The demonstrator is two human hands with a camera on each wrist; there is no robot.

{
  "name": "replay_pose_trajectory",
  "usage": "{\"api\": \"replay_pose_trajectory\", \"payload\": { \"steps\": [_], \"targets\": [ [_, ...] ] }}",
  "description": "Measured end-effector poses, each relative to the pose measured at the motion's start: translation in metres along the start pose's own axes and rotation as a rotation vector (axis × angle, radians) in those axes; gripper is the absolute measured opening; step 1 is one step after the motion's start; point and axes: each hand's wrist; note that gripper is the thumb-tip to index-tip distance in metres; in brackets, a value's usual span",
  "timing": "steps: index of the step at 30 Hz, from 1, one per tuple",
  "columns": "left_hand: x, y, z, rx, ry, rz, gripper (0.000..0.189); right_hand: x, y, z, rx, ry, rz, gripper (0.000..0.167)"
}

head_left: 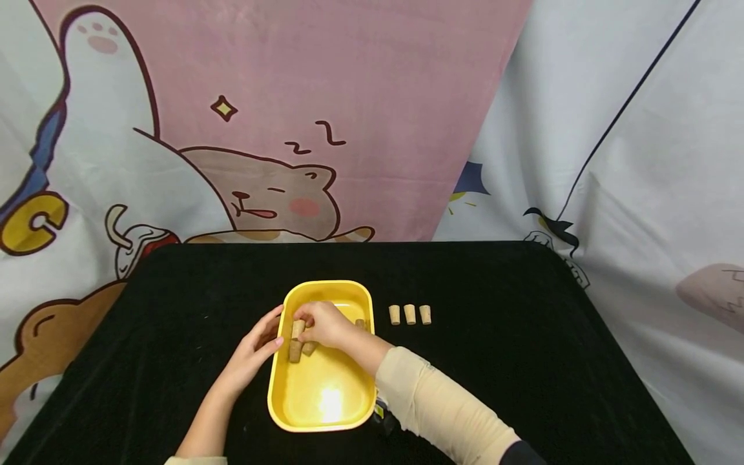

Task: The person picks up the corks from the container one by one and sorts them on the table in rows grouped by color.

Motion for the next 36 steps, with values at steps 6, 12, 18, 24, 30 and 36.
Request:
{"api": "replay_pose_trajectory", "payload": {
  "steps": [6,12,18,24,30,36],
  "targets": [
    [0.000,-0.001,0.001,0.002,-0.004,-0.002,0.056,0.000,0.000,-0.001,-0.004,0.027,-0.049,0.033],
    [0.000,0.001,0.000,-0.001,0.013,0.001,0.056,0.003,0.001,-0.003,-0.008,0.071,-0.110,0.034],
    [0.000,0.000,0.000,0.003,0.025,-0.001,0.055,0.001,0.006,-0.004,-0.027,0.093,-0.095,0.032],
    [0.000,0.000,0.002,0.013,0.007,0.010,0.055,0.002,0.019,-0.012,-0.057,0.094,0.002,0.033],
    [0.000,0.000,0.002,0.012,0.015,0.012,0.055,0.002,0.031,-0.022,-0.100,0.123,0.089,0.035],
    [0.001,0.000,0.001,0.000,0.024,0.018,0.055,0.003,0.043,-0.033,-0.170,0.217,0.148,0.035]
  ]
}}
Point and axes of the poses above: each hand's wrist, its own z-axis towards the middle knuckle, its own y-axis out of the back of the hand, x = y × z, and after that the axes turned 7 degrees about -y, right-handed
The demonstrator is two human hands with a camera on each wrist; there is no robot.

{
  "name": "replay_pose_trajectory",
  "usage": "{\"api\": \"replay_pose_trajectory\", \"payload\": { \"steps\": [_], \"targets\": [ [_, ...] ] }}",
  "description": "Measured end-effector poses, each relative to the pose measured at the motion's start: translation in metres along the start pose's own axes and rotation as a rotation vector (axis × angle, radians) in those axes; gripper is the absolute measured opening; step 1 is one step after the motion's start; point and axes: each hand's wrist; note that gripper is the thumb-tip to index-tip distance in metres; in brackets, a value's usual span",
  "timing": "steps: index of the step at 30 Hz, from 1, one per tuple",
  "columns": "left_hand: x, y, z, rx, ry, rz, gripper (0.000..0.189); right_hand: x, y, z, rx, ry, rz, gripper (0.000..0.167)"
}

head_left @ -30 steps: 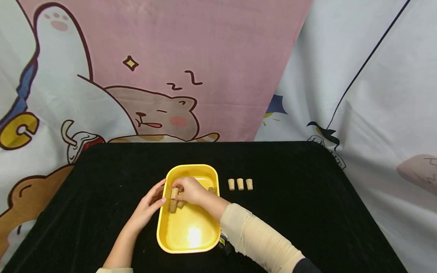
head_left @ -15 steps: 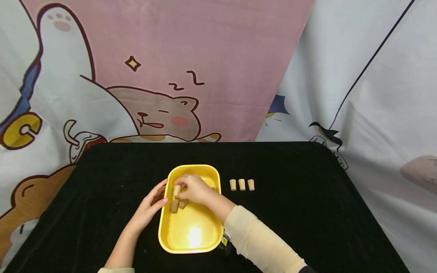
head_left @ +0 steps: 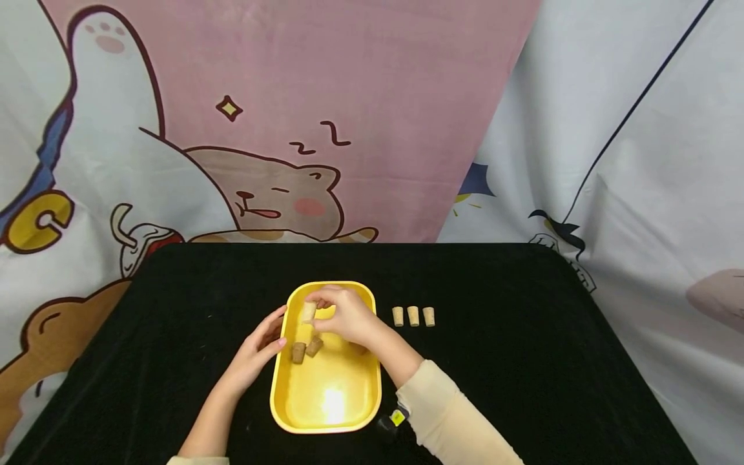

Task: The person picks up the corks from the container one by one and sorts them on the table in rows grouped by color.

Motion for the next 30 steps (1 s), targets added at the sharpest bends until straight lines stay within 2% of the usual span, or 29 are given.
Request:
{"api": "replay_pose_trajectory", "payload": {
  "steps": [4,9,21,30],
  "targets": [
    [0.000,-0.001,0.000,-0.007,0.004,0.003,0.055,0.003,0.011,-0.009,-0.045,0.046,0.040,0.034],
    [-0.001,-0.001,0.000,-0.014,0.009,0.022,0.055,0.005,0.028,-0.024,-0.094,0.066,0.057,0.034],
    [-0.002,0.000,0.000,-0.009,0.012,0.025,0.055,-0.010,0.074,-0.064,-0.229,0.060,0.041,0.038],
    [-0.002,0.000,0.000,-0.009,0.013,0.027,0.055,-0.029,0.104,-0.091,-0.346,-0.010,0.029,0.042]
  ]
}}
Point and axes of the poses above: each hand's wrist, its own z-axis towards the middle knuckle, its own y-axis out of the back of the hand, x = y × z, and after that the axes turned 7 degrees about -y, right-handed
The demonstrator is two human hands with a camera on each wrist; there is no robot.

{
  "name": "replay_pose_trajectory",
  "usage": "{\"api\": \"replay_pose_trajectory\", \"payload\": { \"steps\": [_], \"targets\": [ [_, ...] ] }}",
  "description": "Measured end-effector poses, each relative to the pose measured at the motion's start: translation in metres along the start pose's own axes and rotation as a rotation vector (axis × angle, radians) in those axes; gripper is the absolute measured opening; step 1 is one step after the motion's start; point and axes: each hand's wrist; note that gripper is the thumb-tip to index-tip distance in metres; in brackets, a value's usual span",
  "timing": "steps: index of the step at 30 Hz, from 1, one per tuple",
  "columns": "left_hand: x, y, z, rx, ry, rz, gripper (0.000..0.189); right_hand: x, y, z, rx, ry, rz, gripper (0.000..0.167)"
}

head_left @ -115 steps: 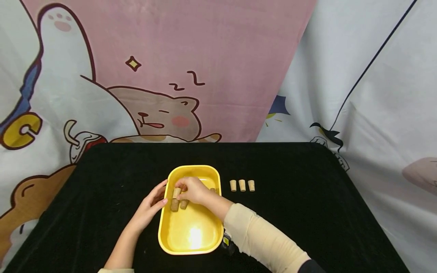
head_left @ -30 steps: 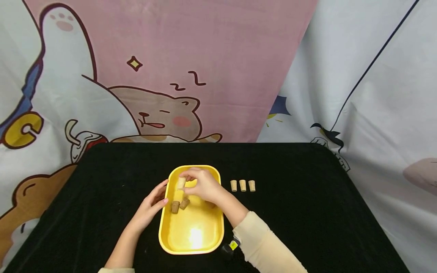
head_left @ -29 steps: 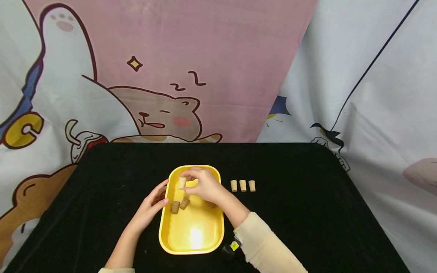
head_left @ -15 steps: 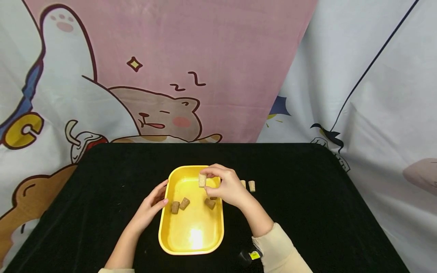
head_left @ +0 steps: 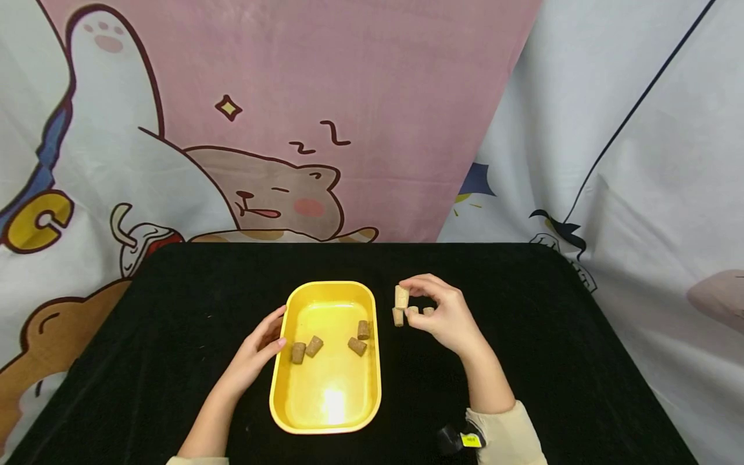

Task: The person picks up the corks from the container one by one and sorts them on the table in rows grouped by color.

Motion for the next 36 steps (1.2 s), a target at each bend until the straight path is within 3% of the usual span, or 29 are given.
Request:
{"api": "replay_pose_trajectory", "payload": {
  "steps": [6,16,23,36],
  "targets": [
    [0.000,0.000,0.000,0.000,-0.006,0.007,0.055,-0.016,0.019,-0.008,-0.024,-0.035,-0.013,0.043],
    [0.000,0.001,0.000,0.008,-0.019,-0.014,0.056,-0.044,0.037,-0.017,0.013,-0.137,0.010,0.042],
    [0.000,0.001,0.000,0.008,0.001,-0.019,0.055,-0.039,0.048,-0.025,0.030,-0.191,0.016,0.039],
    [0.000,0.000,0.000,0.009,-0.008,-0.017,0.055,-0.080,0.048,-0.032,0.098,-0.251,0.075,0.039]
  ]
}}
Point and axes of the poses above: each hand's wrist, its own z-axis towards the middle knuckle, its own y-axis out of the back of the hand, x = y × z, and after that the axes turned 7 degrees about -y, right-handed
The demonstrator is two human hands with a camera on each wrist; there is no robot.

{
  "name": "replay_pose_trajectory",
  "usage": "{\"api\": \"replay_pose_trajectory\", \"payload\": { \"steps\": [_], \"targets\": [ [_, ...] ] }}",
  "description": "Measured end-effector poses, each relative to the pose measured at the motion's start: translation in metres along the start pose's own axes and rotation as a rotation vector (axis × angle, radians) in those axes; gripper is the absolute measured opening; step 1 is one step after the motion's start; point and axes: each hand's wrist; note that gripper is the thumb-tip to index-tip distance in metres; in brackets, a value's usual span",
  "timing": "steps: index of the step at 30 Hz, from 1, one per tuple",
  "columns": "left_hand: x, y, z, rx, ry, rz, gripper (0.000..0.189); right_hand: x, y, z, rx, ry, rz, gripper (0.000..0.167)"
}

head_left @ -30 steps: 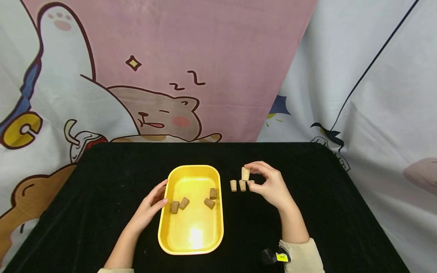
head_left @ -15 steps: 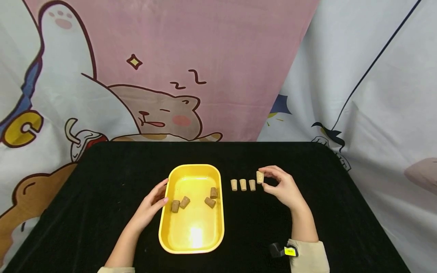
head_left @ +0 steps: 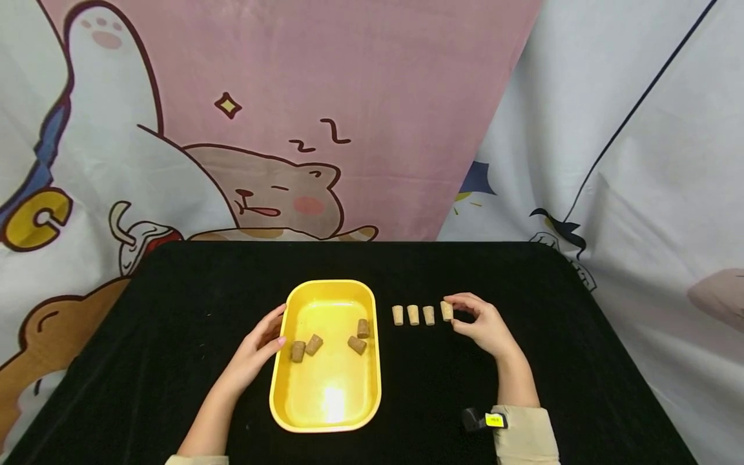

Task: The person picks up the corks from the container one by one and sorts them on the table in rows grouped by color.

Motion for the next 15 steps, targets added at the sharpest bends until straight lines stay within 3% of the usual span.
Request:
{"api": "replay_pose_trajectory", "payload": {
  "steps": [7,15],
  "targets": [
    [0.000,-0.001,0.000,-0.002,0.001,0.005,0.056,-0.015,-0.003,0.004,0.013,-0.039,0.012,0.040],
    [0.001,0.000,0.000,-0.004,0.005,0.001,0.056,-0.053,-0.004,0.012,-0.001,-0.065,-0.069,0.042]
  ]
}}
Point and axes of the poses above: each hand's wrist, its own z-axis towards the middle knuckle, its own y-axis out of the back of the hand, x = y × z, and after that the axes turned 7 degrees about -y, right-handed
